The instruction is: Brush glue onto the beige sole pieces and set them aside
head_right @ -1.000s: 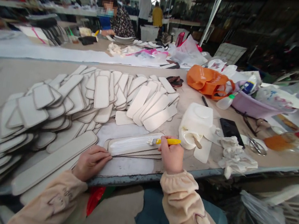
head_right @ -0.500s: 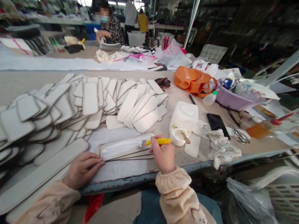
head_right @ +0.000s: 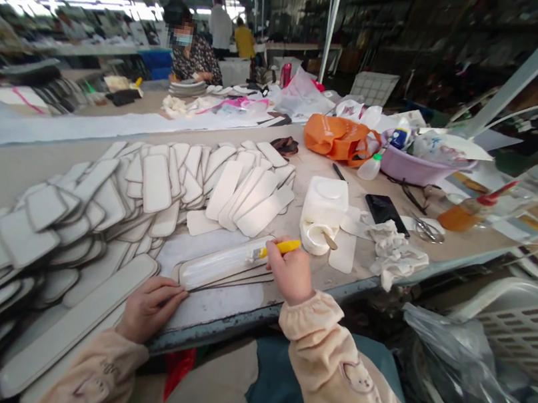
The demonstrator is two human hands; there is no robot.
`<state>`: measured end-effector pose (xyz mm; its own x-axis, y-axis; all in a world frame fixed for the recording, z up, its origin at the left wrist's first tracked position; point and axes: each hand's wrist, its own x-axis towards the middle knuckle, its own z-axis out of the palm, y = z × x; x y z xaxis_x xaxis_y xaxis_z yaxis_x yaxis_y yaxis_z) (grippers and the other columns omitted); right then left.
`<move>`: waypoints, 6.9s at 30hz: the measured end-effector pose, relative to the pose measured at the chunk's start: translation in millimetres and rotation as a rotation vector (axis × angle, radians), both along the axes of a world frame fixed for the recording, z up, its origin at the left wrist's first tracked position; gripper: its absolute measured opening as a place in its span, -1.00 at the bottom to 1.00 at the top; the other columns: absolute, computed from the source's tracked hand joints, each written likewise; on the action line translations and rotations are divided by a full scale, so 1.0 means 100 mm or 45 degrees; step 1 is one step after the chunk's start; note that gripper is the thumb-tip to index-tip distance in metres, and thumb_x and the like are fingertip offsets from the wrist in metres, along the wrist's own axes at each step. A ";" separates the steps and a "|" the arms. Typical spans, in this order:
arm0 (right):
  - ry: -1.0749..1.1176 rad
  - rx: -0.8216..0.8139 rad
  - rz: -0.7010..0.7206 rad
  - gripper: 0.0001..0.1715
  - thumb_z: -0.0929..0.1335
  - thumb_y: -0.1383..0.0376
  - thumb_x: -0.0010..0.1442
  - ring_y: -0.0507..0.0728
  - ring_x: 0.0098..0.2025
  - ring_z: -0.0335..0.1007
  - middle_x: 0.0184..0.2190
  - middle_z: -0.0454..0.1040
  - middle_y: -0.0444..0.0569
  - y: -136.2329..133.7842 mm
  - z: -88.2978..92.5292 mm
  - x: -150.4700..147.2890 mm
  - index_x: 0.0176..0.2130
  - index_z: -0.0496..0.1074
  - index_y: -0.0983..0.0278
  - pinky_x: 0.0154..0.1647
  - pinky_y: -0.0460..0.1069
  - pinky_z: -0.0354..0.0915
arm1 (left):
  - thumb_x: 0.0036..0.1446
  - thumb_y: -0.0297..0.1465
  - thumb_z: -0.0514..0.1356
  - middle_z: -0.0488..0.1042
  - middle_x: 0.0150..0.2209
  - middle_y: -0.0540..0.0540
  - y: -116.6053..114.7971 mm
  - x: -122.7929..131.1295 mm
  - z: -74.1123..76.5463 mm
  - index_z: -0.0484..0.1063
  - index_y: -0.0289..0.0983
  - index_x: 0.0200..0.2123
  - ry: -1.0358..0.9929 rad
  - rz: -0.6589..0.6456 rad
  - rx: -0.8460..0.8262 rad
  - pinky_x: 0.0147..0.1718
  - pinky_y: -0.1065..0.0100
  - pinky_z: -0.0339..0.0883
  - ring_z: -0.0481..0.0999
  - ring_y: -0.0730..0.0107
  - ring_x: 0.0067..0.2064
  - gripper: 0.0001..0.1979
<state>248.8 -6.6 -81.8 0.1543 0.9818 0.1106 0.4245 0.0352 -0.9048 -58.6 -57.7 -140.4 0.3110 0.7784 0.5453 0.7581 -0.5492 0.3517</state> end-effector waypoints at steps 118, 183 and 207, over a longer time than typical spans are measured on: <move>-0.376 0.423 -0.196 -0.72 0.39 0.14 0.09 0.17 -0.36 0.49 -0.34 0.52 -0.09 0.29 -0.47 0.09 -0.21 0.36 0.20 -0.29 0.07 0.37 | 0.17 -0.40 0.16 0.48 -0.12 -0.17 -0.15 -0.04 0.12 0.49 -0.23 -0.14 -0.261 0.275 -0.271 -0.13 0.28 0.43 0.50 0.31 -0.11 -0.80; -1.017 0.265 -0.046 -0.77 0.27 0.38 0.16 0.17 -0.39 0.40 -0.45 0.47 -0.01 0.31 -0.56 0.03 -0.14 0.36 0.26 -0.46 -0.02 0.17 | 0.19 -0.42 0.16 0.41 -0.14 -0.17 -0.07 -0.03 -0.02 0.50 -0.19 -0.06 0.265 0.048 -0.039 -0.20 0.21 0.37 0.43 0.28 -0.20 -0.75; -0.880 0.404 0.074 -0.90 0.33 0.31 0.22 0.26 -0.09 0.39 -0.32 0.48 0.05 0.17 -0.57 0.00 -0.26 0.27 0.24 0.02 0.17 0.26 | 0.20 -0.38 0.16 0.40 -0.13 -0.18 -0.03 -0.08 -0.06 0.51 -0.22 -0.04 0.289 0.001 0.022 -0.25 0.31 0.38 0.42 0.30 -0.20 -0.73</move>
